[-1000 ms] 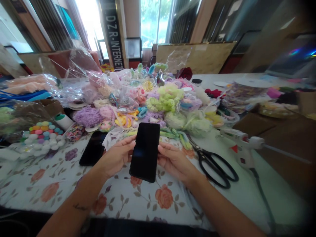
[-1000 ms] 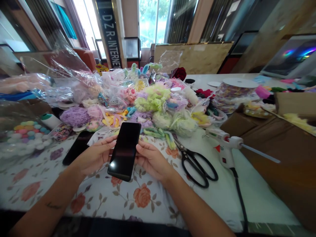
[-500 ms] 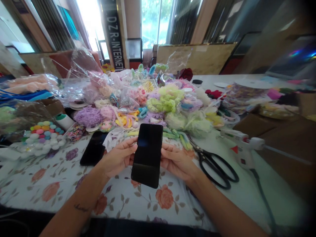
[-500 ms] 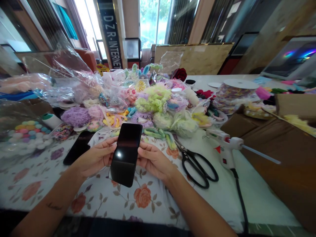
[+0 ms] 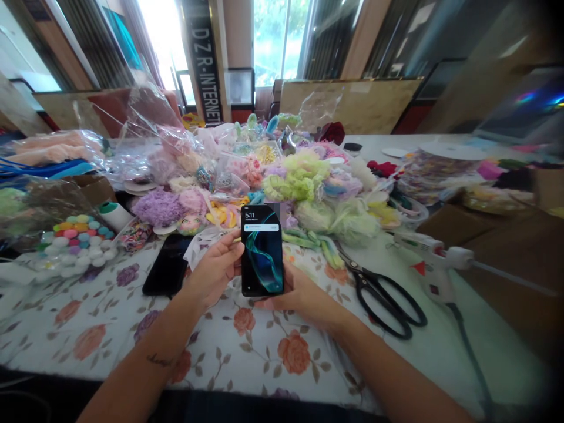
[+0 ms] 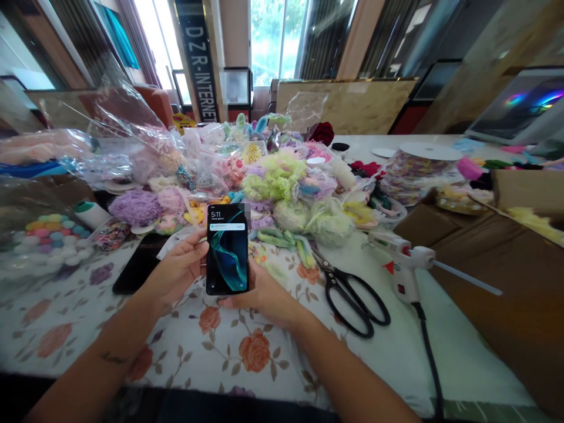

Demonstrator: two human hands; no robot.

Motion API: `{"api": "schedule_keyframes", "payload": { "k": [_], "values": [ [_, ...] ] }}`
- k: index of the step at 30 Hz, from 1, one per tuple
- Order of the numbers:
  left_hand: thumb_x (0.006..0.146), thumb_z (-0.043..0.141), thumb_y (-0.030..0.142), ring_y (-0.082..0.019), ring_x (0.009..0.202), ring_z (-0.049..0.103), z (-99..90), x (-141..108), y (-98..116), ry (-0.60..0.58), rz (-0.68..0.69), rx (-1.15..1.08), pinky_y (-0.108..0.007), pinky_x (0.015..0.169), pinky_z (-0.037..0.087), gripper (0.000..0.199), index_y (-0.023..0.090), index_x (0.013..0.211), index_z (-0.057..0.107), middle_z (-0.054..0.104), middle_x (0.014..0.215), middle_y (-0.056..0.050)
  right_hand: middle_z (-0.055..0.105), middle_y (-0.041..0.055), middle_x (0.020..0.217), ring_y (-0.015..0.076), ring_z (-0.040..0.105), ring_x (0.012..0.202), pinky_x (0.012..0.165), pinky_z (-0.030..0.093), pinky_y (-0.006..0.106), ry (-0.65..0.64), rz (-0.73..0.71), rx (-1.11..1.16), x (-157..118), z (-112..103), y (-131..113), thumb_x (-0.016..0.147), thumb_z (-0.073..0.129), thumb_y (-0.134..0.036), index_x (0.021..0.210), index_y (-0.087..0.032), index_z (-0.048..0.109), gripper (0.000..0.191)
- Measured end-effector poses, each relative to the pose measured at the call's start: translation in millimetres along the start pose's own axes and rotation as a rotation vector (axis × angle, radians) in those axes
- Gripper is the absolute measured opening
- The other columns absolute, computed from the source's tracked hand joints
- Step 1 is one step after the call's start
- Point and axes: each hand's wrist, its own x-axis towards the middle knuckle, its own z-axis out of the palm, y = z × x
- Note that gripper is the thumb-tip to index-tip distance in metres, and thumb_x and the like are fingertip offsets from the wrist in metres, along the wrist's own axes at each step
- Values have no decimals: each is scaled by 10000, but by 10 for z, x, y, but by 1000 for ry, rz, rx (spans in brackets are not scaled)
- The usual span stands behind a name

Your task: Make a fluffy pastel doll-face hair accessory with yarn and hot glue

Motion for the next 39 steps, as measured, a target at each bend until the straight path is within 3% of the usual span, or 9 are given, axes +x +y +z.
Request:
{"api": "schedule_keyframes", "payload": {
  "k": [5, 8, 11, 14, 19, 25, 32, 39],
  "values": [
    [790, 720, 303, -155, 778, 669, -29, -9, -38, -14, 10, 4, -262, 691, 516, 509, 214, 1273, 587, 717, 997, -54, 724, 30, 1033, 204, 693, 911, 870, 542, 388, 64, 1, -11, 32, -28, 116, 671, 826, -194, 1157, -224, 609, 533],
    [800, 712, 311, -165, 804, 667, -33, -16, -50, -36, 5, 20, -270, 702, 517, 507, 224, 1283, 586, 717, 1021, -59, 734, 48, 1009, 232, 709, 900, 778, 583, 396, 157, 49, 38, 50, -33, 132, 756, 766, -361, 1082, -216, 659, 373],
    [807, 706, 319, -171, 813, 670, -25, -20, -63, -49, 1, 26, -269, 703, 515, 520, 225, 1301, 577, 721, 1009, -66, 742, 92, 1007, 254, 723, 838, 667, 598, 403, 180, 72, 109, 56, -34, 103, 852, 552, -610, 1121, -208, 670, 498],
    [819, 694, 314, -179, 843, 673, -18, -23, -74, -56, 6, 18, -278, 727, 521, 505, 213, 1299, 576, 723, 1027, -76, 732, 105, 1075, 261, 723, 864, 647, 600, 405, 147, 66, 160, 50, -38, 73, 885, 409, -678, 1244, -223, 617, 615],
    [822, 689, 303, -197, 866, 679, -8, -24, -75, -60, 16, 7, -308, 743, 537, 517, 202, 1311, 557, 722, 1065, -91, 715, 111, 1141, 283, 722, 887, 654, 593, 419, 154, 42, 142, 44, -28, 67, 875, 449, -668, 1366, -255, 514, 645],
    [792, 721, 299, -218, 848, 689, 3, -33, -87, -47, -16, -32, -325, 732, 542, 547, 196, 1305, 565, 729, 1035, -100, 720, 83, 1130, 262, 692, 954, 785, 559, 383, 253, -96, 32, 51, -92, 70, 836, 611, -519, 1194, -209, 651, 476],
    [801, 713, 313, -234, 873, 692, -13, -29, -167, -99, -35, -19, -316, 712, 536, 522, 201, 1293, 576, 712, 1097, -116, 729, 21, 1034, 246, 672, 954, 798, 531, 361, 374, -236, -80, 43, -124, 1, 747, 660, -267, 1100, -253, 668, 353],
    [808, 706, 304, -222, 857, 691, -34, -6, -189, -100, -52, -27, -308, 706, 536, 527, 204, 1306, 563, 718, 1074, -110, 738, -3, 1038, 244, 672, 984, 867, 506, 394, 312, -157, -22, 27, -63, -28, 706, 643, -154, 1125, -283, 652, 439]
  ]
}}
